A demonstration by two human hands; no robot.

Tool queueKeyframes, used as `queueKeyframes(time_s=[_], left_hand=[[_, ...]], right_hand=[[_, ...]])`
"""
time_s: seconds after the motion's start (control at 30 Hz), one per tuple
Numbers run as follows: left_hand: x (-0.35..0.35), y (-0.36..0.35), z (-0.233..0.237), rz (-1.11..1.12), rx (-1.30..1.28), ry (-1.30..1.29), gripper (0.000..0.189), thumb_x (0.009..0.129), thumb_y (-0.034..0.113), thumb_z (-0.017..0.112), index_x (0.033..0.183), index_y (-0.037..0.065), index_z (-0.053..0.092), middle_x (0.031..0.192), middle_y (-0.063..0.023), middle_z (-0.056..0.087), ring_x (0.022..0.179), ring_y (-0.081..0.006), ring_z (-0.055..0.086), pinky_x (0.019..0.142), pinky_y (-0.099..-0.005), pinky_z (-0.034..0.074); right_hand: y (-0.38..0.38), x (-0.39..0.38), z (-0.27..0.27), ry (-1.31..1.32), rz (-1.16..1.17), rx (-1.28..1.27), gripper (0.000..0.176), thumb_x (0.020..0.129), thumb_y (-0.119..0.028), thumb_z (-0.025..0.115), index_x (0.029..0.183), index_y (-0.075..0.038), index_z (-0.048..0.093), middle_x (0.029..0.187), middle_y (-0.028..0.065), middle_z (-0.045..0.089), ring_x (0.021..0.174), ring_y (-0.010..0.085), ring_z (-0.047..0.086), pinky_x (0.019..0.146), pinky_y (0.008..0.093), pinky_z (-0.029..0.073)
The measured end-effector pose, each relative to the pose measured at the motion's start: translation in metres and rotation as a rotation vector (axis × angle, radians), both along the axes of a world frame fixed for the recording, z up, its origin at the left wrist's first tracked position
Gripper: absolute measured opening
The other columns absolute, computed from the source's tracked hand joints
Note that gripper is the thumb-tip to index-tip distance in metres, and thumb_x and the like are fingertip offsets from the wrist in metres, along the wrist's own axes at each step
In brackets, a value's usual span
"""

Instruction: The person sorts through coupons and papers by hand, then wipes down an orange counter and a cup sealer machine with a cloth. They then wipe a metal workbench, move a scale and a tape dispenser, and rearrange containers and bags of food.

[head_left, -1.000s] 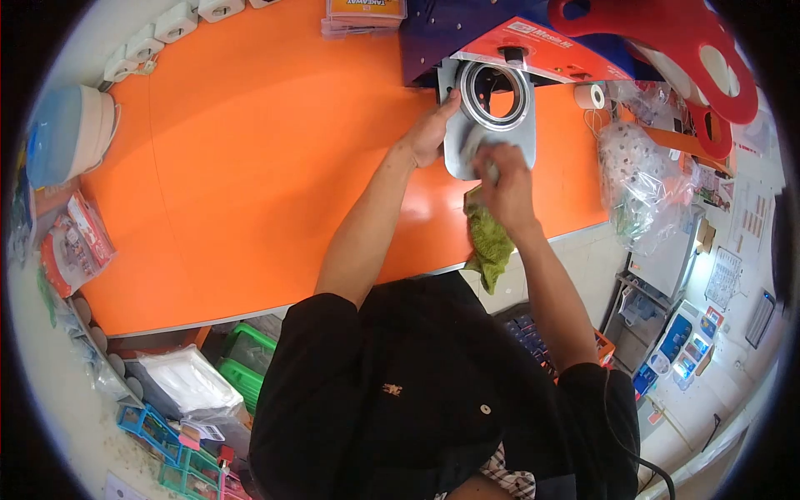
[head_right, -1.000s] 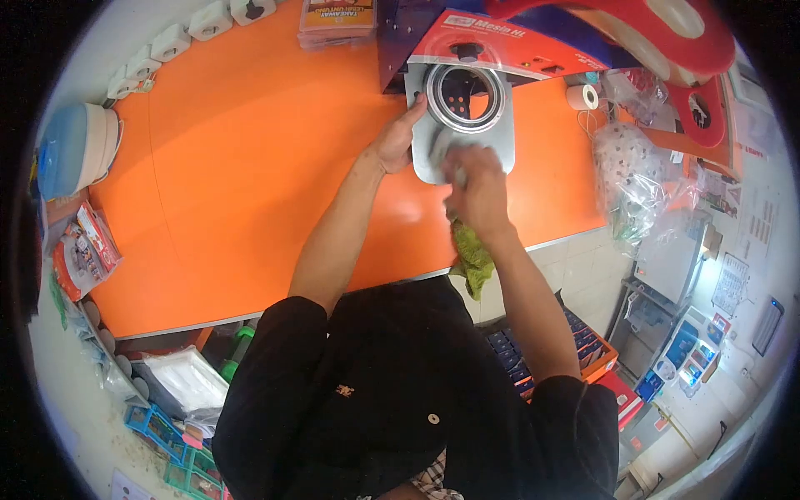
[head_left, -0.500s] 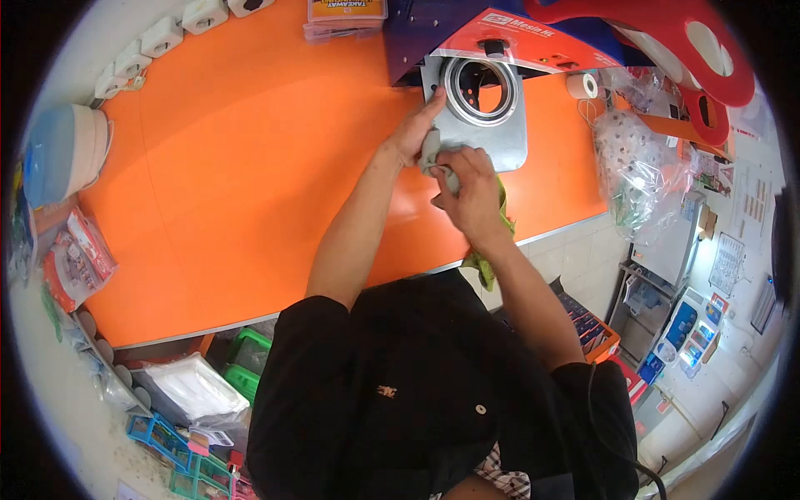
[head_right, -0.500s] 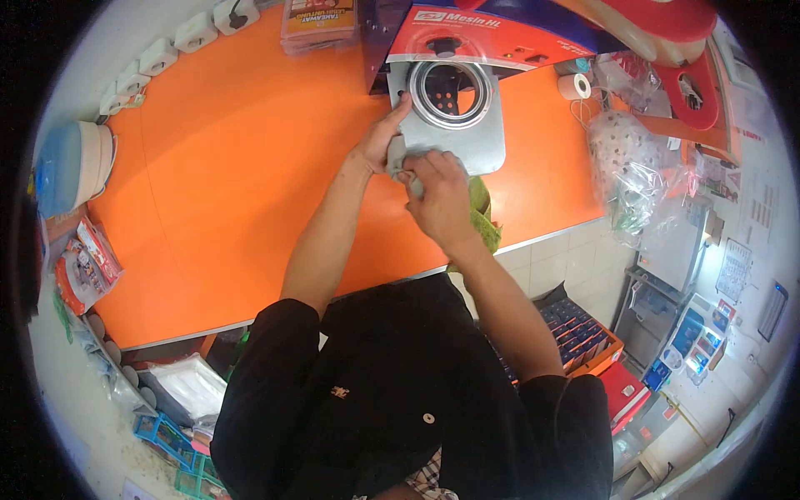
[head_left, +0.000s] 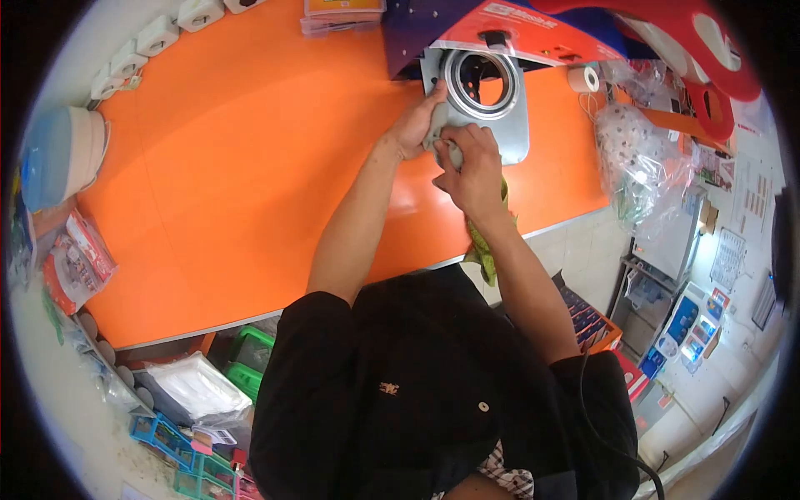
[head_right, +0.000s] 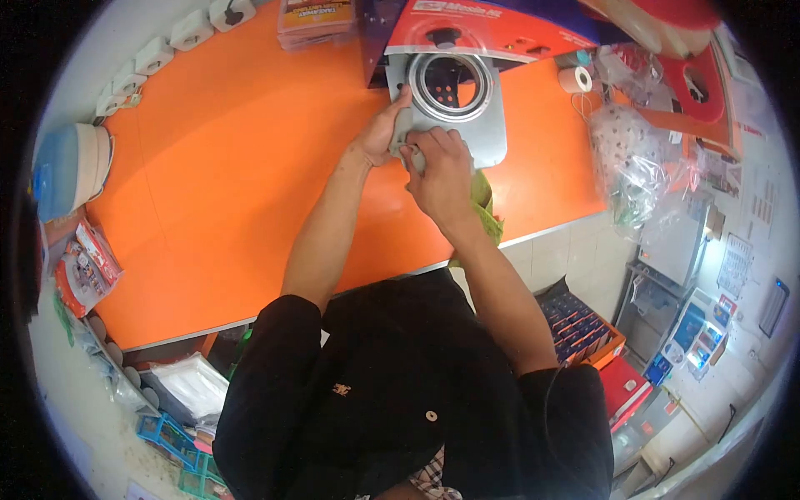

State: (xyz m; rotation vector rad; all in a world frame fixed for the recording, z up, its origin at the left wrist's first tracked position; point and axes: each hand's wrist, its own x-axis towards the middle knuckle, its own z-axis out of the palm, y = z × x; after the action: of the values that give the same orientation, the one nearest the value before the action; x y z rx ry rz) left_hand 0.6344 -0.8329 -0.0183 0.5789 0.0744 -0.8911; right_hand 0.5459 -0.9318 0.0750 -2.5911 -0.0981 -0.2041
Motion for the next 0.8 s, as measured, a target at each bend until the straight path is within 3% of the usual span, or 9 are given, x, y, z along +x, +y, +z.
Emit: queueKeyframes(time_s=[0.13,0.23,0.33,0.37,0.4,0.53,0.57,0.67,0.8], left_hand=[[0.005,0.006,0.013,-0.064,0.098,-0.05,0.056,0.099,0.057,0.042,0.132,0.014,0.051,0.115,-0.0035,0.064,0.097,-0.0133,0.064,0.081,-0.0337,0.055],[0.004,0.005,0.021,-0.052,0.048,-0.041,0.063,0.098,0.058,0.042,0.143,0.014,0.041,0.137,-0.0031,0.054,0.121,-0.0157,0.056,0.096,-0.036,0.051],[0.001,0.004,0.026,-0.012,0.089,-0.012,0.063,0.099,0.058,0.042,0.143,0.014,0.04,0.138,-0.0033,0.053,0.124,-0.0168,0.054,0.099,-0.0383,0.049],[0.002,-0.001,0.022,0.066,0.076,-0.061,0.062,0.099,0.057,0.042,0.144,0.014,0.039,0.14,-0.004,0.051,0.125,-0.0182,0.052,0.103,-0.0394,0.045],[0.005,-0.001,0.005,0.008,0.063,-0.091,0.065,0.099,0.057,0.041,0.147,0.014,0.036,0.143,-0.0044,0.048,0.127,-0.0203,0.05,0.106,-0.0398,0.042],[0.0,0.003,0.018,-0.014,0.067,-0.045,0.065,0.099,0.056,0.042,0.148,0.014,0.034,0.144,-0.0045,0.047,0.129,-0.0204,0.049,0.107,-0.039,0.042],[0.001,0.003,0.016,0.004,0.089,-0.072,0.065,0.099,0.056,0.042,0.148,0.014,0.034,0.144,-0.0047,0.047,0.129,-0.0201,0.049,0.106,-0.0391,0.043],[0.002,0.003,0.011,-0.009,0.056,-0.082,0.065,0.1,0.056,0.041,0.148,0.013,0.033,0.145,-0.006,0.046,0.131,-0.0209,0.048,0.106,-0.0402,0.043],[0.001,0.002,0.015,0.015,0.042,-0.132,0.066,0.1,0.054,0.041,0.15,0.012,0.029,0.146,-0.0082,0.045,0.134,-0.0222,0.045,0.108,-0.0422,0.041]], right_hand=[[-0.023,-0.007,-0.002,-0.06,0.042,0.009,0.013,0.08,-0.006,0.069,0.091,-0.003,0.064,0.086,0.0142,0.061,0.078,0.0348,0.054,0.072,0.0423,0.045],[-0.063,0.013,-0.014,-0.155,-0.232,-0.022,0.012,0.08,-0.008,0.069,0.091,-0.003,0.065,0.085,0.0143,0.062,0.076,0.0355,0.057,0.068,0.0444,0.046],[-0.03,0.004,-0.027,-0.216,-0.232,-0.079,0.011,0.08,-0.007,0.068,0.089,-0.003,0.065,0.084,0.0144,0.061,0.077,0.0351,0.057,0.069,0.0438,0.045],[-0.013,0.003,-0.018,-0.229,-0.135,-0.048,0.01,0.079,-0.006,0.068,0.088,-0.004,0.065,0.083,0.0141,0.061,0.078,0.0346,0.057,0.07,0.0434,0.044],[-0.003,0.0,-0.009,-0.169,-0.125,0.002,0.01,0.079,-0.006,0.068,0.089,-0.004,0.065,0.084,0.0141,0.062,0.08,0.0339,0.057,0.072,0.0424,0.044],[-0.06,0.001,-0.022,-0.231,-0.259,0.083,0.012,0.079,-0.008,0.07,0.09,-0.006,0.066,0.085,0.0133,0.062,0.083,0.0345,0.057,0.075,0.0436,0.045],[-0.072,0.0,-0.02,-0.194,-0.385,0.045,0.012,0.082,-0.007,0.067,0.093,-0.004,0.065,0.086,0.0151,0.062,0.085,0.0347,0.058,0.077,0.0435,0.046],[-0.075,-0.016,-0.022,-0.211,-0.382,-0.124,0.011,0.083,-0.006,0.065,0.094,-0.002,0.063,0.086,0.0161,0.062,0.084,0.0341,0.06,0.076,0.0431,0.047],[-0.08,-0.043,-0.033,-0.222,-0.394,0.095,0.01,0.085,-0.006,0.065,0.093,-0.001,0.062,0.086,0.0162,0.062,0.084,0.0348,0.061,0.075,0.0419,0.049]])
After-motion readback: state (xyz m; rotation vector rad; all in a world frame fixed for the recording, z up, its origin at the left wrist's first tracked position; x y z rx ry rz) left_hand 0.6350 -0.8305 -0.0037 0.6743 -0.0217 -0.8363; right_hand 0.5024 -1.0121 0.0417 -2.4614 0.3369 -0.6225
